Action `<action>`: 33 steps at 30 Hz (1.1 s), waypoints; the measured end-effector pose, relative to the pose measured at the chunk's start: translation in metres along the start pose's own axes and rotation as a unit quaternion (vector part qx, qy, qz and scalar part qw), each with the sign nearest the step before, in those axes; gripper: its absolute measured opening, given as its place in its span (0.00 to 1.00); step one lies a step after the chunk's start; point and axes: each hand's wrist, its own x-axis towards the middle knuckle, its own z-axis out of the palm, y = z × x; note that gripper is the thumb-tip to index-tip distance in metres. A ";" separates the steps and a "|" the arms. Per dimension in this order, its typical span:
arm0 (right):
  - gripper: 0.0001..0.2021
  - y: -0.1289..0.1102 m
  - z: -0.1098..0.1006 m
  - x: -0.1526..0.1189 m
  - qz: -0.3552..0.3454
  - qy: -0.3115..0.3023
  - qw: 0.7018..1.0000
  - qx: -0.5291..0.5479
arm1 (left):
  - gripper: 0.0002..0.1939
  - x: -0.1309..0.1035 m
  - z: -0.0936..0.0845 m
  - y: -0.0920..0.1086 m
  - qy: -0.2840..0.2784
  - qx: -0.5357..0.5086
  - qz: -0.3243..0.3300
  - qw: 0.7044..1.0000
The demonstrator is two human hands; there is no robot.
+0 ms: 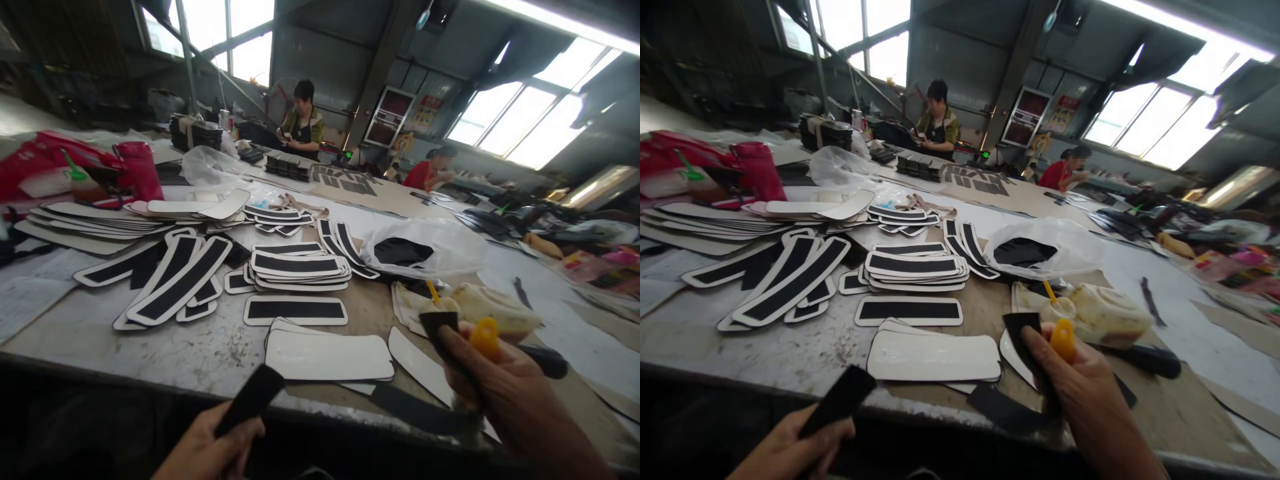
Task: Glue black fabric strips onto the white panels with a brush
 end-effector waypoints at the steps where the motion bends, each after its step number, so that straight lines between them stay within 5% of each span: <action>1: 0.16 -0.001 0.002 0.002 -0.002 -0.045 0.997 -0.065 | 0.23 0.005 -0.005 0.002 0.067 -0.009 -0.004 0.998; 3: 0.14 -0.002 0.016 0.006 -0.031 -0.196 0.963 -0.180 | 0.24 0.017 -0.011 0.008 0.158 -0.028 -0.001 0.987; 6: 0.14 -0.004 0.055 0.016 -0.079 -0.390 0.866 -0.304 | 0.22 0.036 -0.008 0.018 0.175 -0.052 0.008 0.983; 10: 0.11 0.001 0.108 0.033 -0.100 -0.465 0.791 -0.385 | 0.21 0.051 -0.003 0.028 0.119 -0.068 0.017 0.990; 17: 0.12 0.022 0.155 0.052 -0.115 -0.482 0.733 -0.465 | 0.20 0.054 -0.010 0.038 0.125 -0.055 -0.004 0.991; 33: 0.16 0.031 0.164 0.050 -0.178 -0.434 0.680 -0.563 | 0.18 0.064 -0.005 0.032 0.136 0.103 0.052 0.984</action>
